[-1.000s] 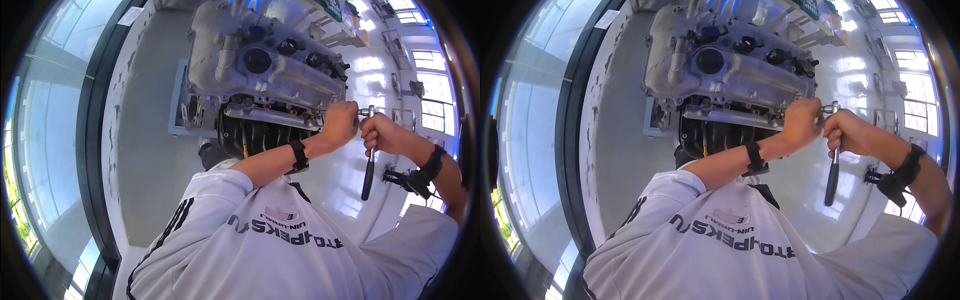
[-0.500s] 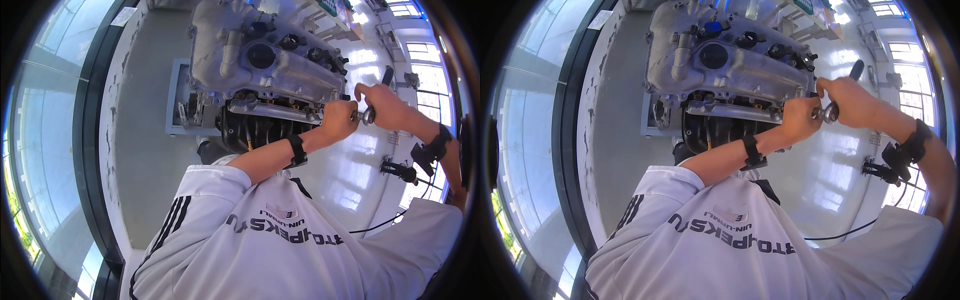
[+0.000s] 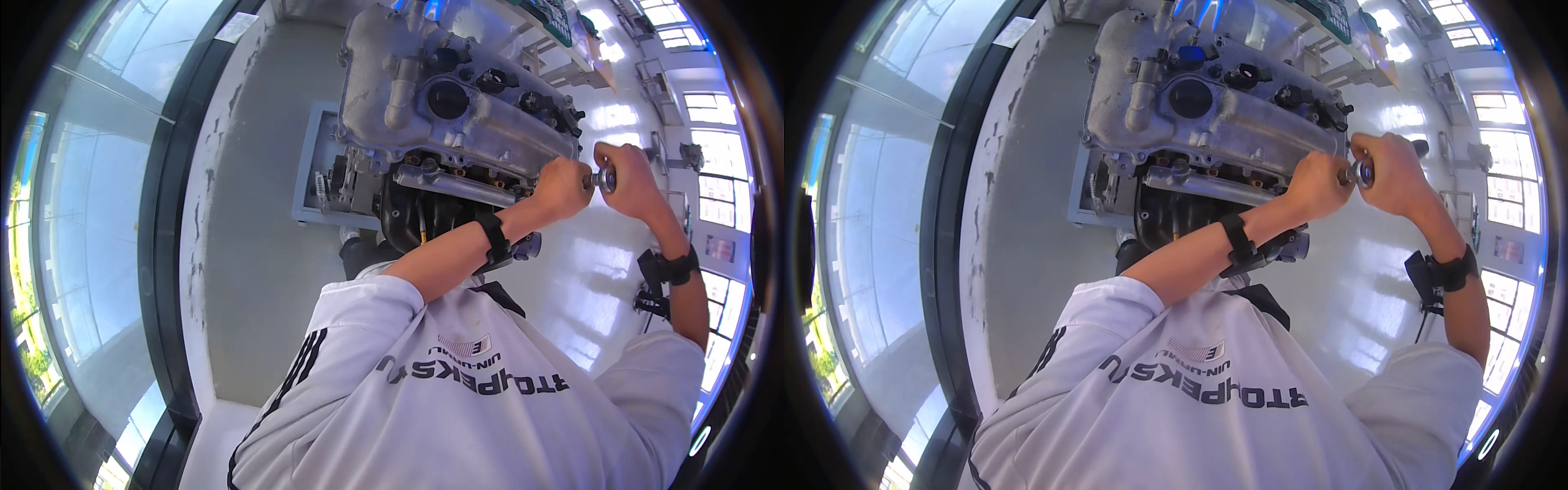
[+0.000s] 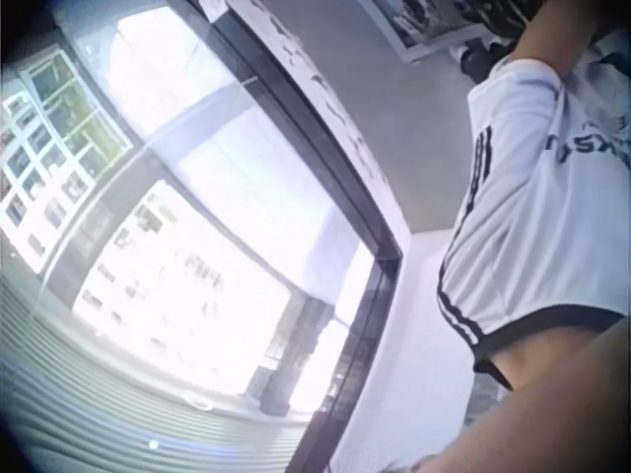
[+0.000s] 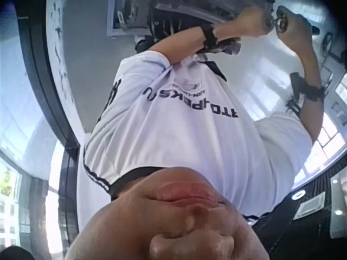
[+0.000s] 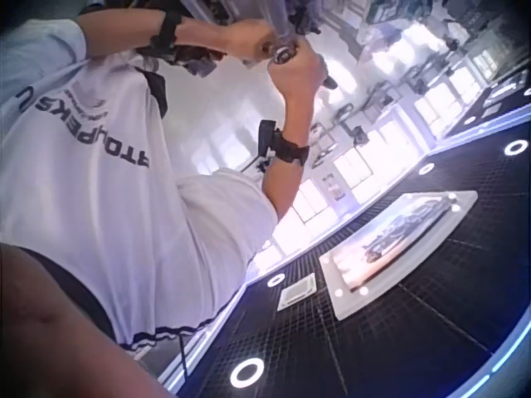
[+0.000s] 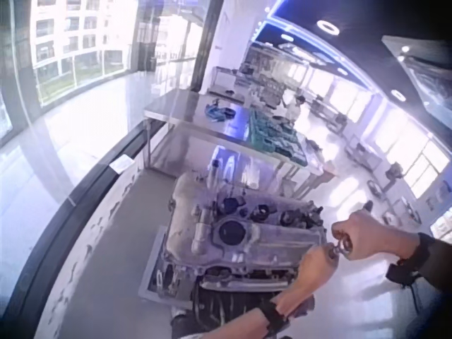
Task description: Use a ratchet and socket to tighten or loosen bolts on a vehicle engine component.
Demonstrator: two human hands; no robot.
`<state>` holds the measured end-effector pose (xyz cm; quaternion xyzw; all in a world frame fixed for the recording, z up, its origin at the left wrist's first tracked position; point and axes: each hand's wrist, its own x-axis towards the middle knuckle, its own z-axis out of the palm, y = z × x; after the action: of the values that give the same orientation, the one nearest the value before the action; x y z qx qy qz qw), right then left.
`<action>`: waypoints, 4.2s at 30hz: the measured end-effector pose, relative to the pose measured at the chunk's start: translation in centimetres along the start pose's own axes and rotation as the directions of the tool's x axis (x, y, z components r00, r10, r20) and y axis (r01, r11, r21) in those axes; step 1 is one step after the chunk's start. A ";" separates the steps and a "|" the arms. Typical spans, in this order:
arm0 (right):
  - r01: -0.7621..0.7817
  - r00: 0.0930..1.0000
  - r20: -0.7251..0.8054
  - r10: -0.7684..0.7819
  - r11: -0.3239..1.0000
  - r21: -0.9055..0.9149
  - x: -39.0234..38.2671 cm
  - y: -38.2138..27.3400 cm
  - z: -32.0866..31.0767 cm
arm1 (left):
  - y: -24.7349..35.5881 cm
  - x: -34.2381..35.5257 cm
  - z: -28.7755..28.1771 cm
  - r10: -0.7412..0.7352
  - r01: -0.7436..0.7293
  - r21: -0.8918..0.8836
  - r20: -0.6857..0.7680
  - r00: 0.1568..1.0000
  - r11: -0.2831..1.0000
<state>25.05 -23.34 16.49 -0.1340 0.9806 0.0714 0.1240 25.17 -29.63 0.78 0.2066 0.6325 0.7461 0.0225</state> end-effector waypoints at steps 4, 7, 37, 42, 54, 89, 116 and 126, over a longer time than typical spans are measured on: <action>0.052 0.973 -0.230 0.005 0.970 0.239 -1.8 1.0 0.3 | 1.9 -0.4 0.5 -0.029 0.030 0.019 -0.057 0.998 0.999; 0.133 0.880 -0.474 0.021 0.949 0.287 -5.2 0.4 -1.4 | 6.1 -0.9 -0.1 0.136 -0.136 0.109 0.001 0.991 0.985; 0.080 0.533 -0.344 0.773 0.358 0.930 -4.5 -19.0 11.0 | -2.5 -7.8 -32.6 0.086 0.002 0.467 -0.167 0.982 0.884; 0.226 0.424 -0.380 0.822 0.310 0.924 -4.7 -18.7 11.4 | -2.5 -7.4 -33.5 0.107 -0.045 0.543 -0.083 0.991 0.838; 0.296 0.222 -0.291 0.931 0.220 0.930 1.0 -16.2 9.7 | 0.2 1.6 -36.0 0.014 -0.276 0.609 0.399 0.917 0.744; -0.753 -0.131 -0.179 0.975 0.020 0.657 18.0 -24.7 -7.5 | -5.1 17.6 -31.0 0.258 -0.429 -0.092 0.902 0.347 0.898; -0.776 0.549 0.110 0.829 0.456 0.437 14.8 -19.6 -13.7 | 3.4 14.3 -24.5 0.167 0.116 -0.315 0.740 0.652 0.942; -0.946 0.275 0.527 0.804 0.129 0.297 14.9 -19.1 -11.7 | 4.5 15.3 -24.6 0.360 -0.192 -0.305 0.796 0.487 0.933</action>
<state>13.89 -47.21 21.78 0.5246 0.8124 -0.1477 0.2074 3.90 -49.04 6.54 0.6353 0.4333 0.5998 0.2210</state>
